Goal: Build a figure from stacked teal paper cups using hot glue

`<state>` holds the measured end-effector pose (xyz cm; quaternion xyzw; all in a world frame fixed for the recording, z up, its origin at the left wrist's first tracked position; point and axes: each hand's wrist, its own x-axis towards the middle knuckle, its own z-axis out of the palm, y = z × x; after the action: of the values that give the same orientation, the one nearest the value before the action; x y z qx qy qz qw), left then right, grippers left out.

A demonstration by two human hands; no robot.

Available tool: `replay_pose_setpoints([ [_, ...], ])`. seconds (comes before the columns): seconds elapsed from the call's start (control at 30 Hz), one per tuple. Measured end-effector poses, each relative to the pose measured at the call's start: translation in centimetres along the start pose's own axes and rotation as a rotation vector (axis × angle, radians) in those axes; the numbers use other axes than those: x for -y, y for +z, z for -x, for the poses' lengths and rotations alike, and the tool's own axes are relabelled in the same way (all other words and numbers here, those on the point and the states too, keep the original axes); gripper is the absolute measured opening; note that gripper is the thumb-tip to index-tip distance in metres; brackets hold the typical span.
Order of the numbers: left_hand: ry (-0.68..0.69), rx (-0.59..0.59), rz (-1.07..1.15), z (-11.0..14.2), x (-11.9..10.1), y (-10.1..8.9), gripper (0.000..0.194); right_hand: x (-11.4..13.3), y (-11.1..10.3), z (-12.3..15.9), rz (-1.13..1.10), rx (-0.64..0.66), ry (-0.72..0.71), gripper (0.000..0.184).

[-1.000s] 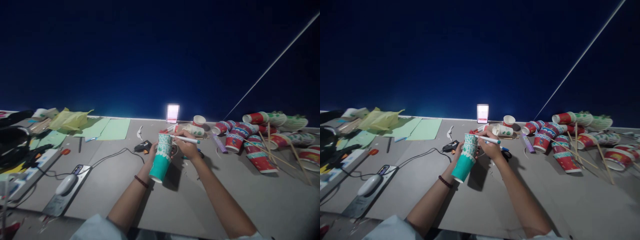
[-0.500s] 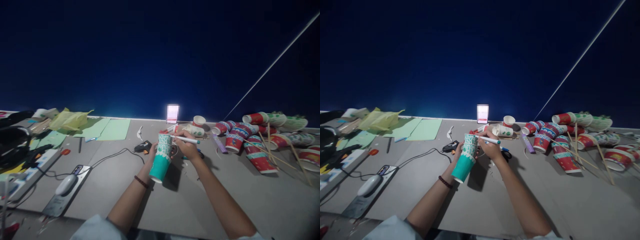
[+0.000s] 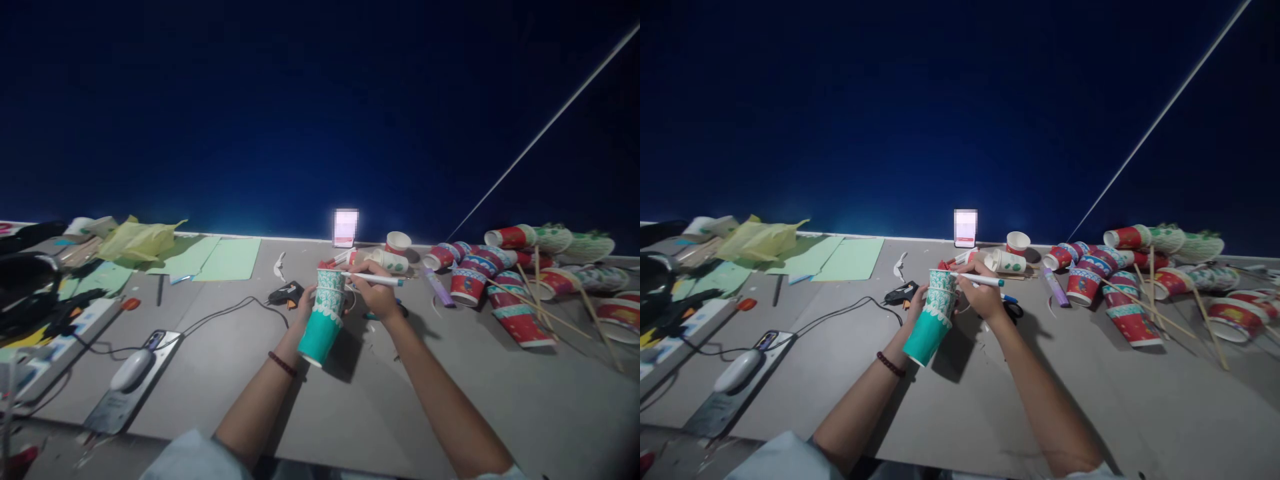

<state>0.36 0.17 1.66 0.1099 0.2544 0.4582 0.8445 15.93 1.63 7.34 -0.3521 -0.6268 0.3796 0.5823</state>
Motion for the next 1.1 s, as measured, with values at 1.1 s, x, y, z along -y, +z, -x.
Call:
replay_pose_setpoints([
  [1.1, 0.066, -0.035, 0.021, -0.67, 0.15, -0.15, 0.027, -0.04, -0.01, 0.05, -0.168, -0.077, 0.100, 0.005],
])
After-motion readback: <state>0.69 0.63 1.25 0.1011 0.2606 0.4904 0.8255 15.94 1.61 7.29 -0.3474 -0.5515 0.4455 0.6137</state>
